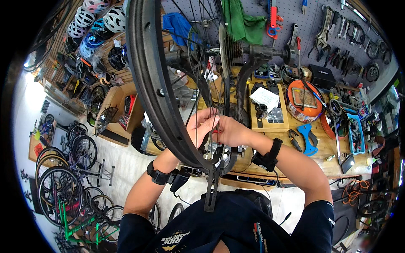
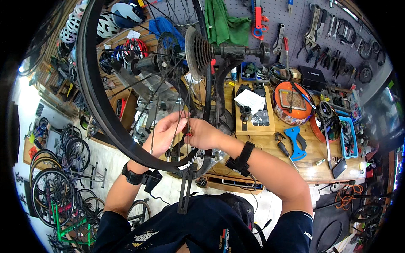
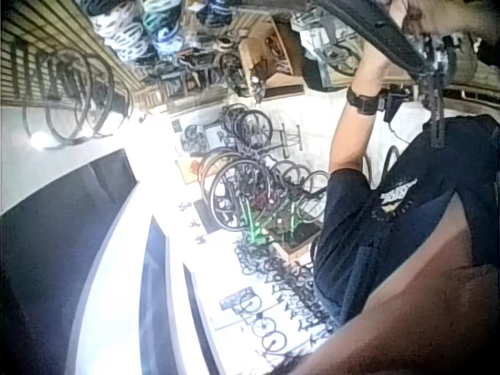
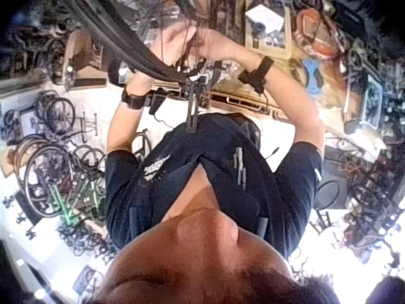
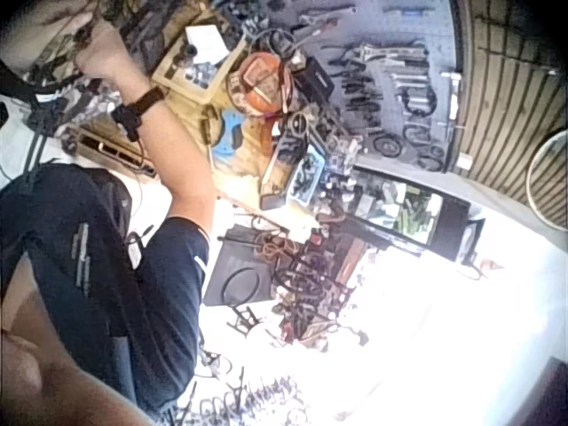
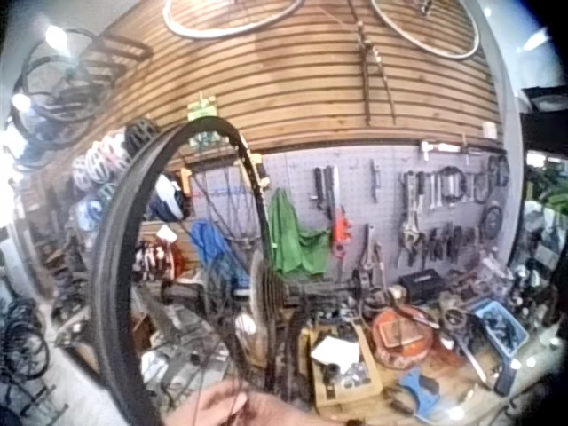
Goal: The person is truing a bicycle wheel held in a stand, using a spoke wrench to adjust individual spokes and handling pliers.
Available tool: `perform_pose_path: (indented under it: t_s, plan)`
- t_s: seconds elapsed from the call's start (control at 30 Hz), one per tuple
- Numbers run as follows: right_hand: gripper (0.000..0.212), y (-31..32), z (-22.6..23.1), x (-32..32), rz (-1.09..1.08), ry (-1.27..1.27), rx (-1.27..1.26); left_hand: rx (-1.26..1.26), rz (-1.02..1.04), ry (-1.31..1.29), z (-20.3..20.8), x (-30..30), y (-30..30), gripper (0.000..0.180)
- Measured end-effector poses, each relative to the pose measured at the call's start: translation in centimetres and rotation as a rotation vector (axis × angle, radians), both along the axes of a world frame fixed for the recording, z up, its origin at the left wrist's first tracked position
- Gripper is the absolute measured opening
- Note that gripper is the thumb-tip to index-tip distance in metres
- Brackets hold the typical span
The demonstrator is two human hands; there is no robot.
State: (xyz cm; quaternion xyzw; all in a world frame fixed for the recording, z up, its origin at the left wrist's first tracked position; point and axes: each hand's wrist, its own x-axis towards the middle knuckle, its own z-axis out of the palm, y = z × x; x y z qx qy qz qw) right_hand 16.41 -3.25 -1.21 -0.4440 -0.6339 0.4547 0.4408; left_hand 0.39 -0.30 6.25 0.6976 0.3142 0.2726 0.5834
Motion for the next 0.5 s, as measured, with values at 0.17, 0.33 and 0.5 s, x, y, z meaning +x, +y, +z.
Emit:
perform_pose_path:
  t_s: [0.17,0.33,0.5]
  plan:
    - [0.023,-0.4,3.3,-0.1,0.103,-0.147,-0.265,0.045,0.004,0.031,0.3,-0.5,0.2,0.039]
    - [0.023,0.5,4.6,3.9,0.613,0.109,-0.522,0.039,-0.023,0.012,1.4,-0.4,-0.2,0.040]
    - [0.026,0.3,3.4,3.7,0.517,0.078,-0.462,0.034,-0.034,0.034,1.4,-0.4,0.1,0.040]
